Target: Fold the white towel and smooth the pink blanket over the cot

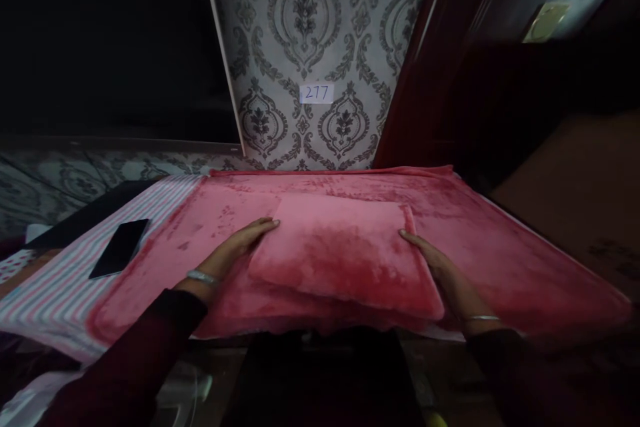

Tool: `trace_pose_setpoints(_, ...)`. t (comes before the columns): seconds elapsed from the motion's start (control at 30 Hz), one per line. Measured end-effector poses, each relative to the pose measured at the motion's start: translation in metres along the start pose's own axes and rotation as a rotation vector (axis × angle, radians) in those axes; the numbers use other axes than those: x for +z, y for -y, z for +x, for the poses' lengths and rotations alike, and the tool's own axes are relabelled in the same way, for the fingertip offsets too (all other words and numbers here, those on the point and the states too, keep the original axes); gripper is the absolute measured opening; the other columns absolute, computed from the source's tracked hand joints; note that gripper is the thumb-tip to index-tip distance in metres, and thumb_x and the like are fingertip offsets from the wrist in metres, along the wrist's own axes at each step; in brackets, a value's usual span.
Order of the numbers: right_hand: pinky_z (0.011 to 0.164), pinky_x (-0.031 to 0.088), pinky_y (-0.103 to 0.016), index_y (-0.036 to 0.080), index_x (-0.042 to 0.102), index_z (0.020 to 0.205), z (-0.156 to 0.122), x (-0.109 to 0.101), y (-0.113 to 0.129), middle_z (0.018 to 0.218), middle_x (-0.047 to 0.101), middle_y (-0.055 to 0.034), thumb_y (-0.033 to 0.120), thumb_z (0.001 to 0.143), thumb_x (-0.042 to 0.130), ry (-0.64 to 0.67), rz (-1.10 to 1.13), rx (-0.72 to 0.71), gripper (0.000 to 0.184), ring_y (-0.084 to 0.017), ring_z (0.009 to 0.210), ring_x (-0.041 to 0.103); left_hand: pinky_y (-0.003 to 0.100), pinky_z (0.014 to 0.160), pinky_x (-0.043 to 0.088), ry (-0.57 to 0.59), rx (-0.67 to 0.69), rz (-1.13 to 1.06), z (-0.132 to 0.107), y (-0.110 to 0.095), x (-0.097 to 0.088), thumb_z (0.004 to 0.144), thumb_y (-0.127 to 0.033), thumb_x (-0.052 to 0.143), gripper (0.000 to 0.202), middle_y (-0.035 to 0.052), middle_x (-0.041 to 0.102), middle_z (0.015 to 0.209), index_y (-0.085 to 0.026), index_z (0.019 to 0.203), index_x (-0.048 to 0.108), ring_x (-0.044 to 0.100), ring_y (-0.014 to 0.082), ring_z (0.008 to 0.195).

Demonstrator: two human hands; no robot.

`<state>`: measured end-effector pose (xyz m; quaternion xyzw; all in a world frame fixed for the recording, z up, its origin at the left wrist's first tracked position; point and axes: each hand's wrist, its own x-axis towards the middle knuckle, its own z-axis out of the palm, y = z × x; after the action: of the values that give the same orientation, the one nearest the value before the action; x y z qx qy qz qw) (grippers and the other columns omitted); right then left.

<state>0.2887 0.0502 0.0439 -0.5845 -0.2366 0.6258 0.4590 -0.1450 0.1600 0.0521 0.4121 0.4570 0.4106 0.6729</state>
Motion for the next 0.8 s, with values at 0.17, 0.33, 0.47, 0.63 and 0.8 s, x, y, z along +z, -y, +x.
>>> trace_pose_setpoints(0.17, 0.090, 0.062, -0.048, 0.021, 0.074, 0.099, 0.006, 0.006, 0.005, 0.085, 0.080, -0.0098, 0.028, 0.070, 0.075, -0.036, -0.065, -0.156, 0.030, -0.036, 0.097, 0.076, 0.042, 0.098, 0.055, 0.068, 0.172, 0.221, 0.026, -0.007, 0.031, 0.048, -0.035, 0.094, 0.083, 0.0126, 0.076, 0.115, -0.018, 0.125, 0.069, 0.066, 0.0379, 0.119)
trace_pose_setpoints(0.33, 0.080, 0.064, -0.043, 0.021, 0.072, 0.093, -0.001, 0.001, 0.033, 0.085, 0.080, -0.0089, 0.029, 0.065, 0.080, -0.070, -0.082, -0.325, 0.031, -0.034, 0.087, 0.076, 0.043, 0.099, 0.056, 0.020, 0.366, 0.332, 0.000, -0.043, 0.036, 0.050, -0.038, 0.088, 0.081, 0.0087, 0.076, 0.110, -0.017, 0.126, 0.067, 0.067, 0.0363, 0.116)
trace_pose_setpoints(0.47, 0.076, 0.065, -0.044, 0.023, 0.074, 0.095, 0.001, 0.012, 0.066, 0.091, 0.080, -0.0093, 0.033, 0.066, 0.081, -0.053, -0.100, -0.385, 0.032, -0.033, 0.085, 0.076, 0.039, 0.088, 0.059, -0.067, 0.376, 0.233, -0.036, -0.075, 0.033, 0.053, -0.036, 0.090, 0.076, 0.0067, 0.076, 0.107, -0.018, 0.124, 0.068, 0.071, 0.0335, 0.106)
trace_pose_setpoints(0.63, 0.095, 0.059, -0.049, 0.023, 0.073, 0.089, 0.036, 0.038, 0.050, 0.091, 0.079, -0.0081, 0.032, 0.070, 0.076, -0.109, -0.221, -0.434, 0.022, -0.033, 0.100, 0.072, 0.035, 0.078, 0.059, -0.247, 0.172, 0.184, -0.038, -0.054, 0.017, 0.057, -0.022, 0.092, 0.062, 0.0107, 0.076, 0.099, -0.015, 0.114, 0.070, 0.071, 0.0315, 0.099)
trace_pose_setpoints(0.8, 0.106, 0.051, -0.049, 0.023, 0.074, 0.095, 0.033, 0.023, -0.004, 0.104, 0.079, -0.0041, 0.036, 0.069, 0.078, -0.176, -0.319, -0.496, 0.029, -0.031, 0.109, 0.069, 0.028, 0.063, 0.055, -0.442, 0.168, 0.342, -0.052, -0.004, -0.035, 0.063, -0.036, 0.092, 0.037, 0.0063, 0.074, 0.078, -0.019, 0.089, 0.072, 0.070, 0.0234, 0.077)
